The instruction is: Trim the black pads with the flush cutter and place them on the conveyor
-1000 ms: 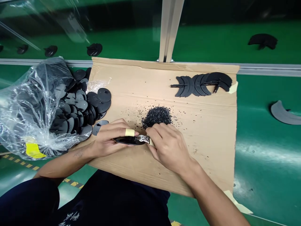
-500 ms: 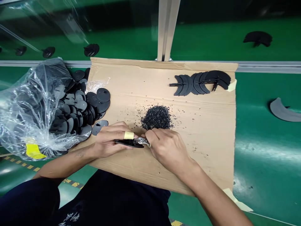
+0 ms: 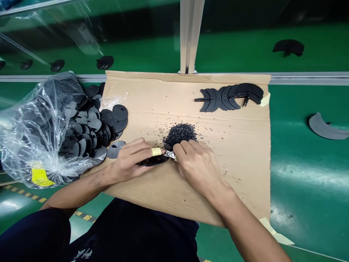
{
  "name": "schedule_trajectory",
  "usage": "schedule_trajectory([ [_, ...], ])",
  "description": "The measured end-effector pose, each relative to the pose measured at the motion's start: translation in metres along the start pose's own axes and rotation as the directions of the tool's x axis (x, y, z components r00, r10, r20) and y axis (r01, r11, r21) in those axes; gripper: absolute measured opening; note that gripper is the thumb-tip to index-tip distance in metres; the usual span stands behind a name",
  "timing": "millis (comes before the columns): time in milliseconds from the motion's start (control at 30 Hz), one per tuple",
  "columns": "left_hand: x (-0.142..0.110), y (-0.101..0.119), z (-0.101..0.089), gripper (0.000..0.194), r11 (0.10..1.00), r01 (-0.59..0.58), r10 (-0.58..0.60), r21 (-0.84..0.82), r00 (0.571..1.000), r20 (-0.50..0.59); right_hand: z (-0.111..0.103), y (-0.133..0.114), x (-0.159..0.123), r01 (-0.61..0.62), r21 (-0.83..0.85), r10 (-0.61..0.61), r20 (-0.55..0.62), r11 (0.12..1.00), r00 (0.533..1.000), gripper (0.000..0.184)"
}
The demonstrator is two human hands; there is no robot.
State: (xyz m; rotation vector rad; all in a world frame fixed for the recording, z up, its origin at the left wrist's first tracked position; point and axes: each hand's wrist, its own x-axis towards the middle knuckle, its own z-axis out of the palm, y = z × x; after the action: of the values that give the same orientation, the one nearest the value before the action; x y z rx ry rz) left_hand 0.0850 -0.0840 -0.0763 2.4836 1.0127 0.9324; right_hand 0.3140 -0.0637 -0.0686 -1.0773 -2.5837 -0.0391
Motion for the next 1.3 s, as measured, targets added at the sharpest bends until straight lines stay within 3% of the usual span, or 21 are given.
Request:
schedule_trajectory([
  [267, -0.001, -0.001, -0.003, 0.023, 0.998, 0.06, -0.06, 0.004, 0.998, -0.017, -0.002, 0.003, 0.0, -0.061, 0.002, 0.061, 0.0, 0.998, 0.998, 0.007],
  [333, 0.0, -0.001, -0.004, 0.021, 0.995, 0.093, -0.096, -0.043, 0.993, -0.07, -0.001, 0.004, -0.001, -0.082, 0.013, 0.083, -0.035, 0.997, 0.996, 0.018],
  [500, 0.001, -0.005, -0.004, 0.019, 0.884, 0.251, -0.344, -0.395, 0.921, -0.184, 0.002, 0.009, -0.001, -0.064, 0.093, 0.08, -0.172, 0.994, 0.982, 0.037],
  [600, 0.002, -0.01, -0.004, 0.013, 0.792, 0.23, -0.417, -0.566, 0.881, -0.225, 0.001, 0.012, 0.001, -0.042, 0.119, 0.068, -0.221, 0.992, 0.973, 0.042],
  [733, 0.004, -0.012, -0.005, 0.015, 0.766, 0.176, -0.39, -0.618, 0.892, -0.23, -0.002, 0.011, 0.004, -0.077, 0.112, 0.098, -0.196, 0.991, 0.976, 0.044],
  [867, 0.003, -0.009, -0.006, 0.02, 0.79, 0.162, -0.326, -0.591, 0.928, -0.182, -0.001, 0.006, 0.002, -0.003, 0.354, 0.073, -0.186, 0.935, 0.98, 0.045],
  [967, 0.003, -0.006, -0.005, 0.03, 0.87, 0.12, -0.241, -0.479, 0.95, -0.2, 0.001, 0.0, -0.001, 0.075, 0.497, 0.027, -0.194, 0.865, 0.981, 0.038],
  [1100, 0.004, -0.006, -0.005, 0.038, 0.954, 0.1, -0.164, -0.284, 0.963, -0.213, 0.002, -0.001, -0.003, 0.134, 0.43, -0.055, -0.19, 0.893, 0.98, 0.037],
  [1300, 0.002, -0.011, -0.007, 0.029, 0.919, 0.116, -0.196, -0.376, 0.964, -0.18, -0.003, 0.012, -0.001, 0.039, 0.242, 0.034, -0.289, 0.969, 0.957, 0.041],
])
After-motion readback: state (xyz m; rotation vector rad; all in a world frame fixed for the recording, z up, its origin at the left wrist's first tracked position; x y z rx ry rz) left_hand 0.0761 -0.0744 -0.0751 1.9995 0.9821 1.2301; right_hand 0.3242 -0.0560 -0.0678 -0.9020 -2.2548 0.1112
